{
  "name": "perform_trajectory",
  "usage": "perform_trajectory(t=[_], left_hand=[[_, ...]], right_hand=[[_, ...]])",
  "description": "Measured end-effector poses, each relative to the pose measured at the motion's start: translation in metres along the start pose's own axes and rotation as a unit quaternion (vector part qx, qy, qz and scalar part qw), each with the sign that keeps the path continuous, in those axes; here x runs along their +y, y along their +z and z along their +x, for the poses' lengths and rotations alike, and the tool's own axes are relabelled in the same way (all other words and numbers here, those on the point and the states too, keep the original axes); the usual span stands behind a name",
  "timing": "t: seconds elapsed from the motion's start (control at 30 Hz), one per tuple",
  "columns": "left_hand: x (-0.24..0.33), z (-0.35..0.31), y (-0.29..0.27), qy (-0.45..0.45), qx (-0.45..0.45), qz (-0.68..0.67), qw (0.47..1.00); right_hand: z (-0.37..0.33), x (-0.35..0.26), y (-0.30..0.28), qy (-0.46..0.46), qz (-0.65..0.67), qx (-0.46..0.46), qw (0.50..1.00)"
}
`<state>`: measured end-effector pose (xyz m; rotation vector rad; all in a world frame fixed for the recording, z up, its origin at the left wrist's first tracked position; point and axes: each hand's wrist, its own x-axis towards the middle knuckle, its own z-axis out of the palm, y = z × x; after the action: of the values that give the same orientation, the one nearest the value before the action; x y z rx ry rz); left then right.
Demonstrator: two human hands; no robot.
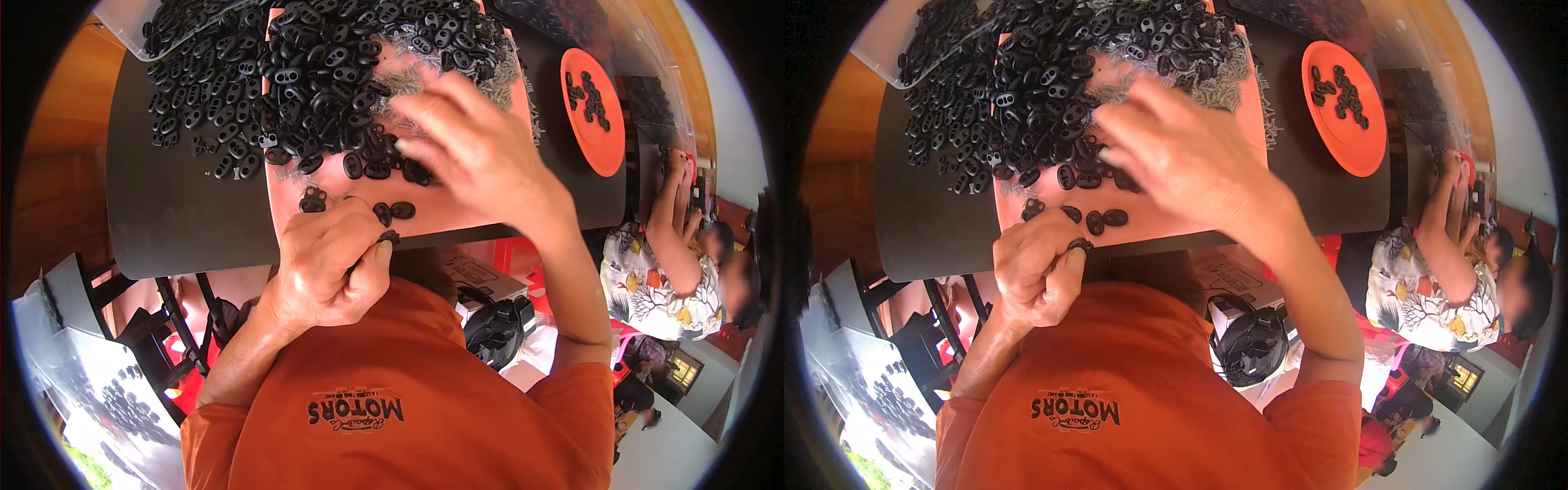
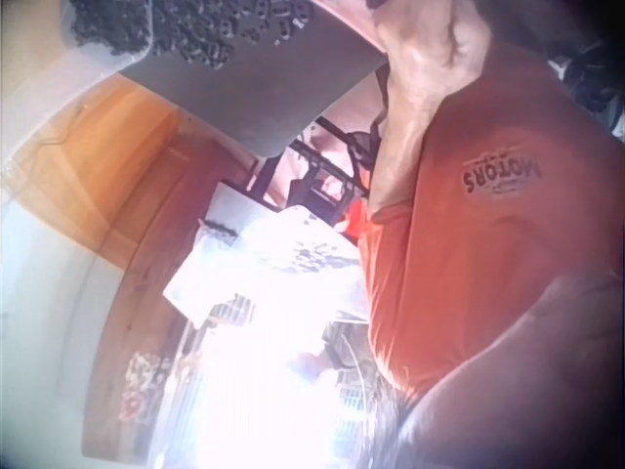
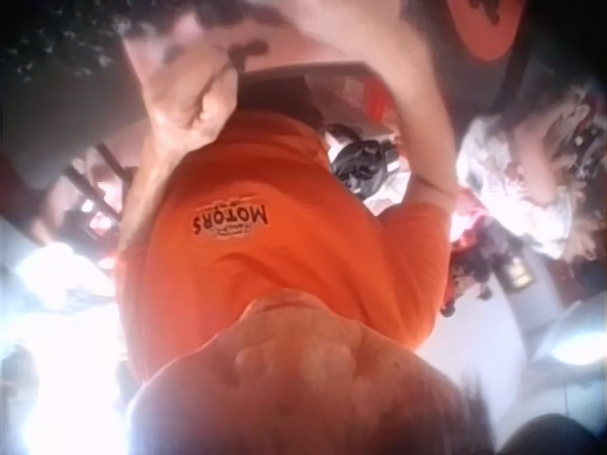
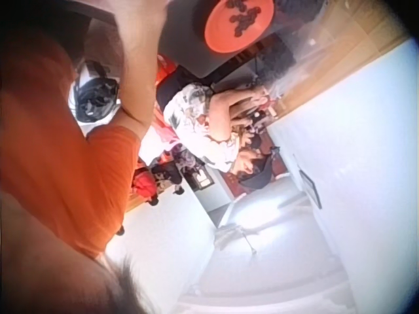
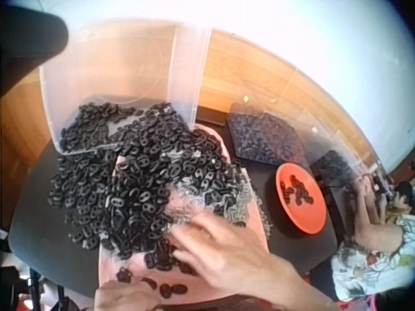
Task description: The person sits at a table and repeatedly picks up small black plastic components and metal screws. They insert the screws into the plastic parts by hand, assembling them one by one. The assembled units are placed on a pink mat on the table.
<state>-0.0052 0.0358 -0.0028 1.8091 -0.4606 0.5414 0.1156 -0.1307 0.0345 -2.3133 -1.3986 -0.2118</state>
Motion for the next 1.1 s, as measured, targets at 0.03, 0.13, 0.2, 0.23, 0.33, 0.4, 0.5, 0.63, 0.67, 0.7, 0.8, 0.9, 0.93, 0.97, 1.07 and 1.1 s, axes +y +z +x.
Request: perform_trajectory(t=[0.03,0.13,0.2,0.23,0.33,0.4,0.5,0.63,0.67,0.7,0.8,0.9,0.93,0.97,1.07,1.1], left_hand=[[0.001,0.000,0.000,0.001,0.002,-0.001,1.000],[0.001,0.000,-0.001,-0.001,-0.001,-0.001,1.000],[0.002,0.001,-0.001,-0.003,0.002,-0.005,1.000],[0.002,0.001,0.000,-0.005,0.003,-0.007,1.000],[0.000,0.001,0.000,0.001,0.003,-0.008,1.000],[-0.001,0.000,-0.001,0.000,0.000,-0.009,1.000],[0.001,-0.001,-0.001,-0.004,-0.001,-0.004,1.000],[-0.001,0.000,-0.001,0.002,0.003,-0.005,1.000],[-0.001,0.000,-0.001,0.004,0.002,-0.002,1.000],[-0.001,0.001,-0.001,0.008,0.001,0.000,1.000],[-0.001,0.000,-0.001,0.006,0.003,0.002,1.000],[-0.001,-0.001,-0.001,0.004,0.008,0.001,1.000],[-0.001,-0.001,-0.001,0.004,0.010,0.001,1.000],[0.000,-0.002,-0.001,-0.007,0.007,-0.001,1.000],[0.003,-0.002,-0.003,-0.040,-0.004,-0.010,0.999],[0.003,-0.003,-0.003,-0.050,-0.005,-0.012,0.999]], right_hand=[[0.001,0.005,-0.005,0.027,-0.034,-0.019,0.999],[-0.008,0.024,-0.012,0.063,-0.146,-0.076,0.984],[-0.012,0.027,-0.019,0.105,-0.116,-0.073,0.985],[-0.014,0.029,-0.021,0.115,-0.118,-0.077,0.983],[-0.010,0.028,-0.021,0.129,-0.113,-0.081,0.982],[-0.007,0.026,-0.018,0.119,-0.114,-0.083,0.983],[-0.009,0.023,-0.023,0.118,-0.121,-0.116,0.979],[-0.015,0.026,-0.024,0.119,-0.089,-0.084,0.985],[-0.014,0.025,-0.021,0.108,-0.077,-0.065,0.989],[-0.012,0.024,-0.019,0.096,-0.065,-0.045,0.992],[-0.006,0.020,-0.010,0.071,-0.063,-0.042,0.995],[-0.008,0.024,-0.015,0.110,-0.127,-0.097,0.981],[-0.010,0.025,-0.018,0.112,-0.118,-0.095,0.982],[-0.012,0.025,-0.020,0.113,-0.109,-0.094,0.983],[-0.015,0.023,-0.019,0.109,-0.084,-0.070,0.988],[-0.015,0.022,-0.017,0.105,-0.074,-0.057,0.990]])
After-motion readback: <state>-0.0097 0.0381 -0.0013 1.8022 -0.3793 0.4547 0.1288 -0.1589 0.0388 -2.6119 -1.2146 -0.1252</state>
